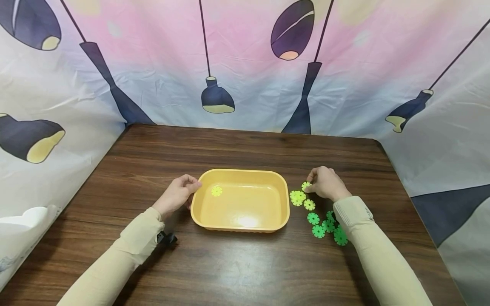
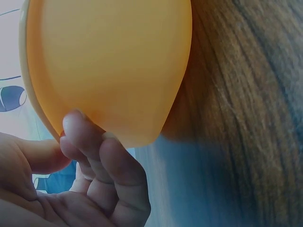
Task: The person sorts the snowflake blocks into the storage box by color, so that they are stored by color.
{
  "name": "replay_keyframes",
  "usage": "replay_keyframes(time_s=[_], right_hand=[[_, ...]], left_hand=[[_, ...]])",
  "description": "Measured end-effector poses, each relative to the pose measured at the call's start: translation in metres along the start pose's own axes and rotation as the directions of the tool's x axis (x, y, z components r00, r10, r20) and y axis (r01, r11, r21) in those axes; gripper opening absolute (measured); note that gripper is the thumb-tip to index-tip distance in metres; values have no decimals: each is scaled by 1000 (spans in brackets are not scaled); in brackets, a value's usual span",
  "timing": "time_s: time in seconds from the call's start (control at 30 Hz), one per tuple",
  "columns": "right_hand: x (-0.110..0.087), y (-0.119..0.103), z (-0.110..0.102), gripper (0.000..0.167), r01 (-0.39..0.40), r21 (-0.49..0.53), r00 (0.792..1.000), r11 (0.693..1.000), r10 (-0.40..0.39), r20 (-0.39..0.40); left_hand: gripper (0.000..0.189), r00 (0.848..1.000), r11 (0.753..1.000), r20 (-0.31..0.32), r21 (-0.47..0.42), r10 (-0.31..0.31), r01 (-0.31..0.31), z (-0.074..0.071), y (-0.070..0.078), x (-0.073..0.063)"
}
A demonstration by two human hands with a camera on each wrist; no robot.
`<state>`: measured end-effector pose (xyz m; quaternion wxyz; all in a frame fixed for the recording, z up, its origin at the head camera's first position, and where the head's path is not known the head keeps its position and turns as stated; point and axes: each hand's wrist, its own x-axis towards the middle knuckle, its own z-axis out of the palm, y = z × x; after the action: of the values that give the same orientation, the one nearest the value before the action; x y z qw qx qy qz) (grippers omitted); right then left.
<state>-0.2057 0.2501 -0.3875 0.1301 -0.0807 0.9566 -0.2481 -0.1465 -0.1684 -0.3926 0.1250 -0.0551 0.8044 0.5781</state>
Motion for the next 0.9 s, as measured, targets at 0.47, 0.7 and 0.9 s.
replay_keyframes(time_s=[0.47, 0.7, 0.9], right_hand=[[-2, 1, -3, 15, 43, -16, 999, 999, -43, -18], [-8, -1, -14, 17, 16, 26, 1000, 1000, -15, -18], [-10, -3, -21, 16, 40, 17, 998, 999, -39, -58]], left_hand=[[20, 1000, 1000, 0, -7, -15, 15, 1, 0, 0], [22, 1000, 1000, 7, -7, -7, 7, 0, 1, 0], [22, 1000, 1000, 5, -2, 1, -1, -1, 0, 0]])
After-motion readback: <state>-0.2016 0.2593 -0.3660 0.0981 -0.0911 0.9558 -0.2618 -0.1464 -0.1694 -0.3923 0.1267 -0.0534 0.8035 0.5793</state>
